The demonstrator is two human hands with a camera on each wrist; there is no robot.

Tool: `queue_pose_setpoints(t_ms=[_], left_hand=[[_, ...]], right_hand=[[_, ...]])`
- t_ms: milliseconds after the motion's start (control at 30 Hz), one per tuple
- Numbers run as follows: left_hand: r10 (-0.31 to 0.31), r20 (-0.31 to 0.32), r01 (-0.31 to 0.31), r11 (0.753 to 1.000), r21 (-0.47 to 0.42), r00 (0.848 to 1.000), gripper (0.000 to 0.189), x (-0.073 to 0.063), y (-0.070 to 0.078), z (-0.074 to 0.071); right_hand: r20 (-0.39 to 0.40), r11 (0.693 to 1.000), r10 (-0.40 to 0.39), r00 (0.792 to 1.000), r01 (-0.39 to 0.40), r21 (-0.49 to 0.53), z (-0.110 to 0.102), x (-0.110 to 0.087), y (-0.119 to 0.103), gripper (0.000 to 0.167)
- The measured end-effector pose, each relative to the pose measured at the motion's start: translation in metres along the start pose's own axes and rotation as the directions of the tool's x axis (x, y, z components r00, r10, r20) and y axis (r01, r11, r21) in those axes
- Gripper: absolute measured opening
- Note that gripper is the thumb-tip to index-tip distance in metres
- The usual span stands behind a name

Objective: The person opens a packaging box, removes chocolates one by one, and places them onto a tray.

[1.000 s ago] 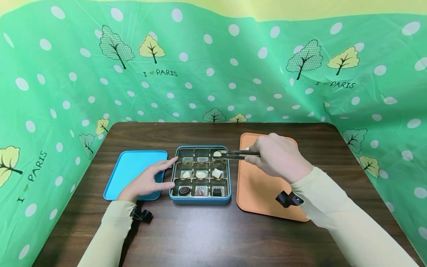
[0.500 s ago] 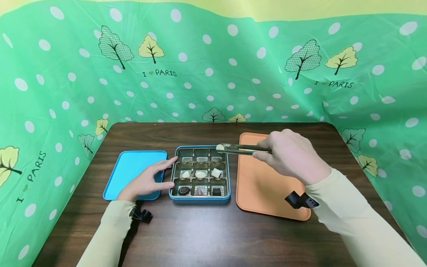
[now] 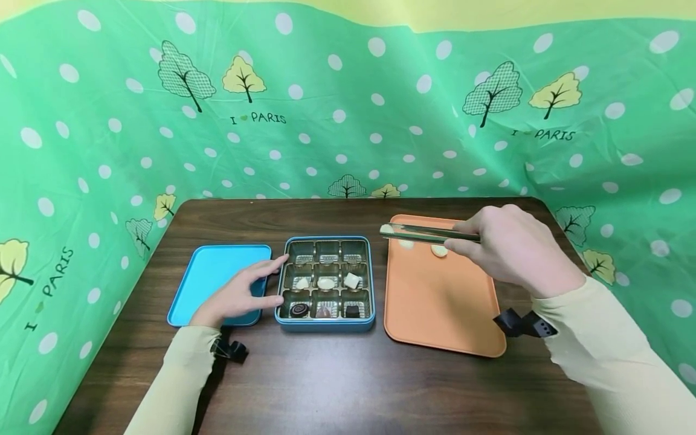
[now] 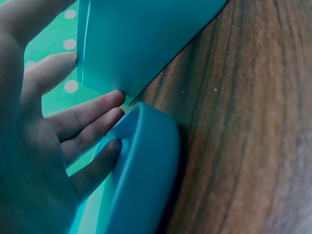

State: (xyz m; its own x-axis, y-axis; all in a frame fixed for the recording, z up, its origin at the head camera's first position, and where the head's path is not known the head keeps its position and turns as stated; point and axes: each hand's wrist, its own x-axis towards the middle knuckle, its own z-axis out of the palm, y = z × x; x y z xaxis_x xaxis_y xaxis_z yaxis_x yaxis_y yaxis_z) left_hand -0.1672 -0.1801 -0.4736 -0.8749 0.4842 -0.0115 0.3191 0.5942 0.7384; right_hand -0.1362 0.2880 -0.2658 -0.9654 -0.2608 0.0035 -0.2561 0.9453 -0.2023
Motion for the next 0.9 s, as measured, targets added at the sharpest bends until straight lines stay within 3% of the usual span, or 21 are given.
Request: queue_pose_setpoints(t_ms=[367,667,900], left_hand=[[-0.015,0.002,0.015,1.000,-0.005,1.000,0.088,0.000,-0.002,0.000],[-0.006,0.006,0.006,1.000,-0.017,1.000,0.088,0.001,-0.003,0.000],[-0.008,0.004,0.008,1.000,-0.019,1.000,0.088,0.001,-0.003,0.000]], right_hand=[[0.043,0.996,0.083,0.996,-0.083,-0.018,0.006,-0.003,0.039,0.050],[0.000,0.990,0.126,0.992,-0.125,-0.060,0.013,-0.010,0.072,0.048],[0.010,0.985,0.151,0.988,-0.150,-0.085,0.014,-0.019,0.092,0.048]])
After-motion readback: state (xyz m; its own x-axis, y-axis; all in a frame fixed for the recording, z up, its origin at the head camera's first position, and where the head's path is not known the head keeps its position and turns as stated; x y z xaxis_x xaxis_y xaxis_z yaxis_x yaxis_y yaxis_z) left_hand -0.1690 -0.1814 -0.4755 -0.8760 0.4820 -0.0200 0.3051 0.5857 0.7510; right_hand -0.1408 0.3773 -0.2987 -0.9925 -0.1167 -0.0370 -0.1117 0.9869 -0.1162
